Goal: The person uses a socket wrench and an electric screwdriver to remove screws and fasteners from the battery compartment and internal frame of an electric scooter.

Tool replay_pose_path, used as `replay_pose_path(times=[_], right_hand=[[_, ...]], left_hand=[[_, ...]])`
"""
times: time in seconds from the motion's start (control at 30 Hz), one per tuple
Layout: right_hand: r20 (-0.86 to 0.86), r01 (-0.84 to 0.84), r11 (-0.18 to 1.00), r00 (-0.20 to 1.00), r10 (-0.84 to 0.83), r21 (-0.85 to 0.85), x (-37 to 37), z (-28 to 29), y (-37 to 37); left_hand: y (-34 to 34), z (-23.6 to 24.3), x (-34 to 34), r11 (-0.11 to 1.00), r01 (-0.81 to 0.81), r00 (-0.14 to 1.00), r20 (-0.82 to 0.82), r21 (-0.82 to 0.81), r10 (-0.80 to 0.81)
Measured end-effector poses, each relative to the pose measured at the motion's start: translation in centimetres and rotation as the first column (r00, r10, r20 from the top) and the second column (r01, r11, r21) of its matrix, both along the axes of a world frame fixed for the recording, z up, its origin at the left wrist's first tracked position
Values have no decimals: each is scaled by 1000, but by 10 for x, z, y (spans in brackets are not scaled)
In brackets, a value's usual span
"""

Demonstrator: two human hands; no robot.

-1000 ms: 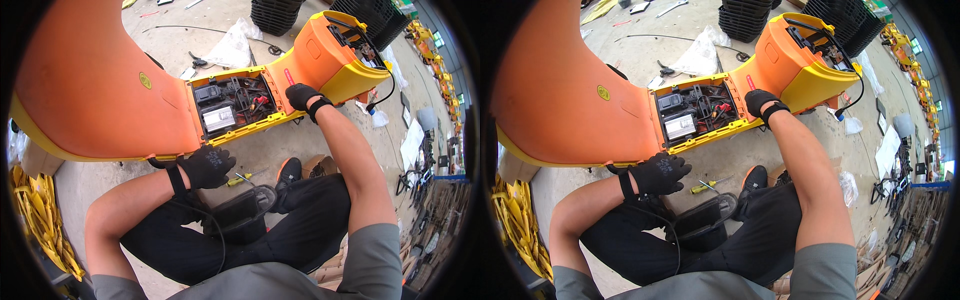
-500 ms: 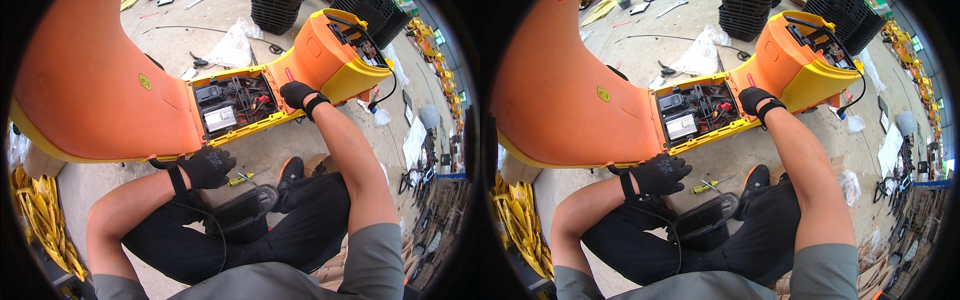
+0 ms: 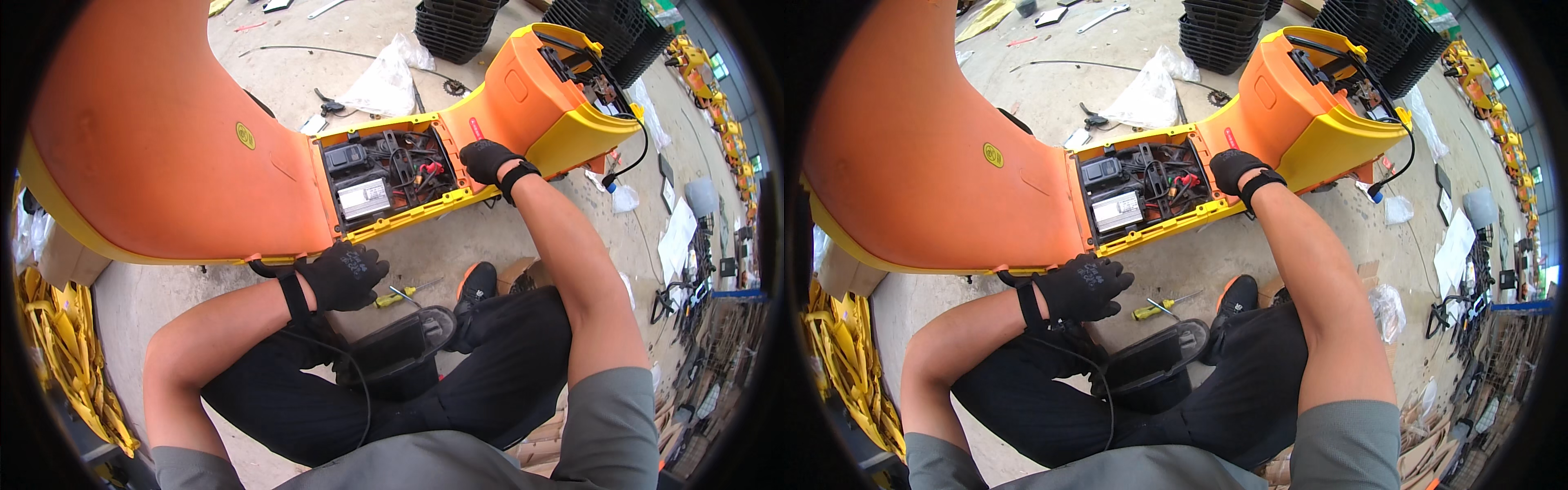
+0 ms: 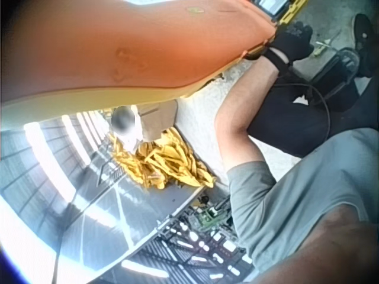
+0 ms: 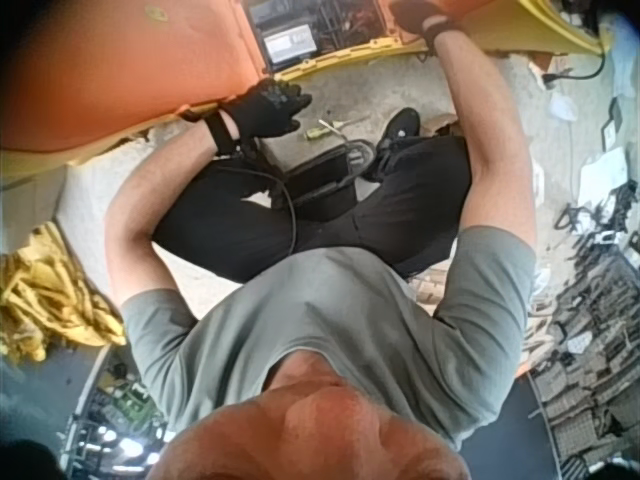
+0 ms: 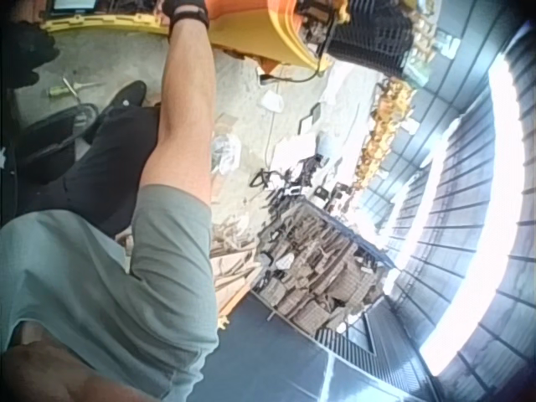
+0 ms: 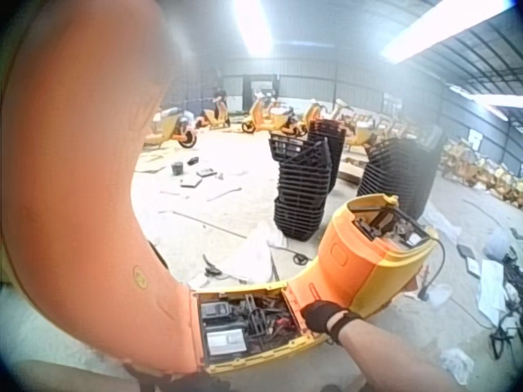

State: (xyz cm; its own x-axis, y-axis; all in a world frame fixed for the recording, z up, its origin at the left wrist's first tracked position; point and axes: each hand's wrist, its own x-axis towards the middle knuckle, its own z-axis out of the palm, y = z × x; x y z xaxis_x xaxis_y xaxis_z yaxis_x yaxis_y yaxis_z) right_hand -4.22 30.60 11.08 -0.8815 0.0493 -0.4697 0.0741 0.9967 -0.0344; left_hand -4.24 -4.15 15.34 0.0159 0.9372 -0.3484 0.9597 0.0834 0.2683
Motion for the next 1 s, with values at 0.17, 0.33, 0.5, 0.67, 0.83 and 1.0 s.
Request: replay_pose_path(times=[0.17,0.33,0.5,0.67,0.83,1.0], right_hand=[[-26,-13,999,1000,13,29,0,3,-8],[-45,2,1000,999,0,25,0,-1,-4],[29,39,999,999,-39,6,-2,-2,-5],[15,-6,1000,1000,5,28,-3,-2,-6],[-54,-36,999,998,35,-33,-1,-17,6],[-1,0,998,1000,0,-69,-4,-24,8]], left_hand=[[-1,2,0,1000,-6,1000,-1,-17,6],[1,1,0,1000,-5,1000,1,-21,5],[1,2,-1,1000,-7,1000,15,-17,8],[-1,2,-2,1000,-6,1000,16,-3,6],[1,2,-1,1000,-10,1000,11,-13,10],[1,2,-1,999,-8,1000,5,-38,8]])
